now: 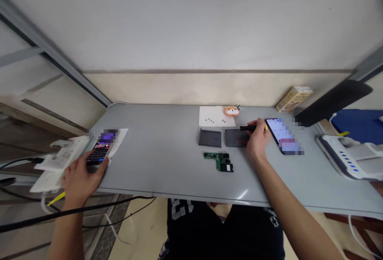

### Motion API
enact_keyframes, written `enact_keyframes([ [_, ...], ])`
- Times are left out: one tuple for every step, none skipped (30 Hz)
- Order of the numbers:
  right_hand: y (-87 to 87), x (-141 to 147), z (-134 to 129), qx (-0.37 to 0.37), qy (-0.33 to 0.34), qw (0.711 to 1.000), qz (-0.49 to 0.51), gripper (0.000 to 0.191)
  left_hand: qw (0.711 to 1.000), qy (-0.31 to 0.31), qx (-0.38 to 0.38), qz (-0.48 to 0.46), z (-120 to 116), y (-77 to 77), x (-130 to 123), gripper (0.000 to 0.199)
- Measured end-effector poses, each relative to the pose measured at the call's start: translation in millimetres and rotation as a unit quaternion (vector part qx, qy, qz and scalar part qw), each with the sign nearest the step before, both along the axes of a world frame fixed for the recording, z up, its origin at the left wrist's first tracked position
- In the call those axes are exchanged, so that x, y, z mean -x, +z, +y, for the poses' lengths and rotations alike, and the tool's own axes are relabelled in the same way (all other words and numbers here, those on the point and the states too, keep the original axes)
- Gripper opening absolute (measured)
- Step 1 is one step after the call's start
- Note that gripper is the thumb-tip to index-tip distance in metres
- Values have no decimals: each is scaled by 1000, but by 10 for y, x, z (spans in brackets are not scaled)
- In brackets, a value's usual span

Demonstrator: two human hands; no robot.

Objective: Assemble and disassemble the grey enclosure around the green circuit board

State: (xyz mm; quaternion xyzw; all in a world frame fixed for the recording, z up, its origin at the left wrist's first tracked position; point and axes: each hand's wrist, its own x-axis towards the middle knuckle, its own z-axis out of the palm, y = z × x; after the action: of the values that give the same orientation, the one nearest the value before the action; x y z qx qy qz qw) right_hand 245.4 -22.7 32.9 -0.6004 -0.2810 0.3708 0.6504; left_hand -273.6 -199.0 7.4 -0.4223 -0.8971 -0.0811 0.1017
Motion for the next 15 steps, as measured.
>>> enact_keyframes([
  [0, 0, -2, 1, 2, 1000, 1, 43, 1000, -2, -3, 7, -3, 2, -8, 77],
  [1, 0, -4, 2, 4, 1000, 1, 43, 1000, -5, -4, 15, -5, 4, -16, 76],
  [3, 1, -5, 4, 5, 1000, 1, 43, 1000, -7, -5, 22, -7, 6, -24, 74],
  [5, 2, -6, 6, 5, 1000, 1, 43, 1000, -8, -6, 28, -7, 8, -30, 73],
  [7, 3, -7, 9, 4, 1000, 2, 43, 999, -9, -6, 31, -7, 10, -36, 72],
  [9, 4, -6, 11, 2, 1000, 3, 42, 999, -8, -5, 32, -5, 12, -40, 72],
  [11, 5, -5, 12, 1, 1000, 4, 42, 999, -8, -4, 31, -3, 15, -44, 72],
  [11, 5, -2, 11, 0, 1000, 4, 42, 1000, -7, -3, 29, 0, 19, -48, 73],
  [10, 5, 0, 10, -1, 1000, 4, 42, 1000, -6, -2, 27, 3, 22, -51, 74],
  [8, 4, 3, 9, -2, 1000, 4, 43, 1000, -5, -2, 26, 6, 26, -54, 74],
  [5, 2, 6, 8, -1, 1000, 4, 43, 1000, -2, -3, 25, 8, 29, -57, 74],
  [2, 1, 9, 7, 0, 1000, 2, 43, 1000, 1, -4, 23, 10, 32, -60, 74],
  [-2, 0, 12, 6, 0, 1000, 1, 43, 1000, 4, -4, 20, 10, 34, -63, 74],
  [-5, -1, 14, 6, -1, 1000, 1, 43, 1000, 5, -2, 18, 10, 35, -65, 74],
  [-8, -2, 15, 6, -1, 1000, 0, 43, 1000, 5, -1, 17, 8, 33, -64, 74],
])
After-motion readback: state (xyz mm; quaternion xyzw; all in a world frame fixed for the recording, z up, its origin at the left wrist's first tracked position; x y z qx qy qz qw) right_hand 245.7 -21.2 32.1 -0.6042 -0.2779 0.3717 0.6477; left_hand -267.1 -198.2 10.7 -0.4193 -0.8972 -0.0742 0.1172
